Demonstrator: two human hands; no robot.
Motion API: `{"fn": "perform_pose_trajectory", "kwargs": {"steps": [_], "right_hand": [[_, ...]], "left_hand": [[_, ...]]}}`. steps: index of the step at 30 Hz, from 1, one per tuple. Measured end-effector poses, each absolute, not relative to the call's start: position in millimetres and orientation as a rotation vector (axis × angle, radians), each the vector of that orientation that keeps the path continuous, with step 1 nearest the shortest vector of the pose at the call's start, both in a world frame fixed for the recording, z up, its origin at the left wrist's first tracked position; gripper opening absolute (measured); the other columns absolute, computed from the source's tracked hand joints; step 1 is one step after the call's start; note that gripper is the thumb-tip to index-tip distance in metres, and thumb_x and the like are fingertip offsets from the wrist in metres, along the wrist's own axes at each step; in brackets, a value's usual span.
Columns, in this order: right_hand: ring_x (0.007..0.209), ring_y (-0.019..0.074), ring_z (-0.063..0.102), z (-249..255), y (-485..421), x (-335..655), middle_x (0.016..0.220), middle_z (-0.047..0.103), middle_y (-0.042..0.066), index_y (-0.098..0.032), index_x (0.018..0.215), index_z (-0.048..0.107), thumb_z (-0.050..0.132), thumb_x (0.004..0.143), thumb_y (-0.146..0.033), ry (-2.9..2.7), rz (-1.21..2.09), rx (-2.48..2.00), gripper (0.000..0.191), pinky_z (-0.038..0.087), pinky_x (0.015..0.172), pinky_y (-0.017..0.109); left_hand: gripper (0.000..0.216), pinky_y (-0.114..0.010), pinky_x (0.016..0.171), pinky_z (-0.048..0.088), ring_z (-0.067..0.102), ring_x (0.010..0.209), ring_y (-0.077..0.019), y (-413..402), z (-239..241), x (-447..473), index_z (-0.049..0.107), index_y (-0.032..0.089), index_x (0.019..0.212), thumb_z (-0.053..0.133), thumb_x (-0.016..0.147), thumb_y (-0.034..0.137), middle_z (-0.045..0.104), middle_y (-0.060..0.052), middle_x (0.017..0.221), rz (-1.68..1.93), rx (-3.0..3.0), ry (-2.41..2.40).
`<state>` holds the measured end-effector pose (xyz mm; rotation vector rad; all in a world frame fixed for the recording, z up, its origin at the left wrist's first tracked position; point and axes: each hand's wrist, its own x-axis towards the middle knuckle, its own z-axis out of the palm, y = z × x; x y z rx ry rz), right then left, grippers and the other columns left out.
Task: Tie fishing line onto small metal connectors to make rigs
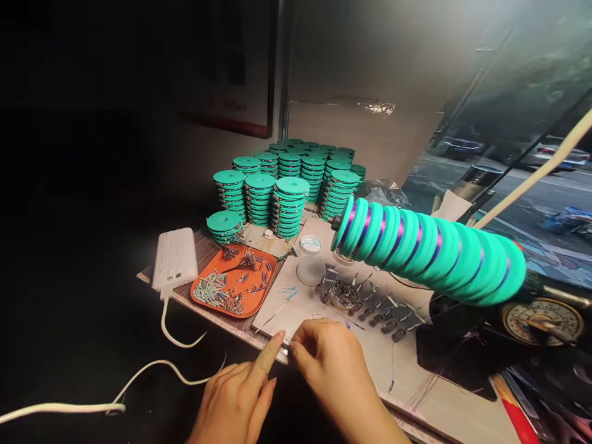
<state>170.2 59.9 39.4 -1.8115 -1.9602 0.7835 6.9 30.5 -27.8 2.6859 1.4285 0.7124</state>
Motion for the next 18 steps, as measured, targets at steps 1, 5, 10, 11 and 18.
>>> {"fn": "perform_pose_trajectory", "kwargs": {"steps": [1,5,10,11,18], "right_hand": [[0.058,0.0174,0.054,39,60,171,0.059,0.061,0.002,-0.018,0.058,0.058,0.048,0.070,-0.018,-1.963,0.789,-1.816,0.015,0.035,0.055,0.025],[0.058,0.0173,0.054,38,60,172,0.060,0.061,0.002,-0.018,0.057,0.056,0.047,0.072,-0.020,-1.968,0.801,-1.793,0.017,0.035,0.055,0.026],[0.057,0.0176,0.054,39,59,172,0.058,0.060,0.002,-0.018,0.057,0.056,0.049,0.072,-0.020,-1.962,0.801,-1.809,0.017,0.035,0.055,0.026],[0.057,0.0175,0.054,38,59,172,0.058,0.060,0.002,-0.018,0.057,0.055,0.049,0.072,-0.019,-1.965,0.796,-1.806,0.017,0.034,0.054,0.026],[0.058,0.0170,0.048,34,47,187,0.054,0.056,0.001,-0.018,0.058,0.054,0.040,0.079,-0.015,-2.198,0.111,-1.412,0.025,0.032,0.063,0.031]], "left_hand": [[0.061,-0.025,0.053,0.044,0.060,0.053,-0.0134,31,-29,7,0.026,0.013,0.134,0.047,0.076,0.010,0.061,0.003,0.061,0.691,2.713,1.432],[0.063,-0.027,0.051,0.040,0.058,0.050,-0.0135,27,-30,12,0.028,0.012,0.133,0.047,0.073,0.007,0.059,0.003,0.058,0.647,2.762,1.520],[0.060,-0.028,0.055,0.039,0.057,0.050,-0.0136,18,-29,23,0.034,0.011,0.130,0.044,0.072,0.003,0.057,0.003,0.054,0.644,2.716,1.708],[0.059,-0.029,0.056,0.039,0.056,0.050,-0.0133,17,-28,25,0.035,0.010,0.129,0.044,0.071,0.003,0.057,0.003,0.053,0.636,2.722,1.732],[0.066,-0.028,0.050,0.039,0.055,0.045,-0.0146,17,-14,30,0.042,0.006,0.126,0.049,0.062,-0.003,0.057,0.001,0.048,0.336,2.922,1.765]]}}
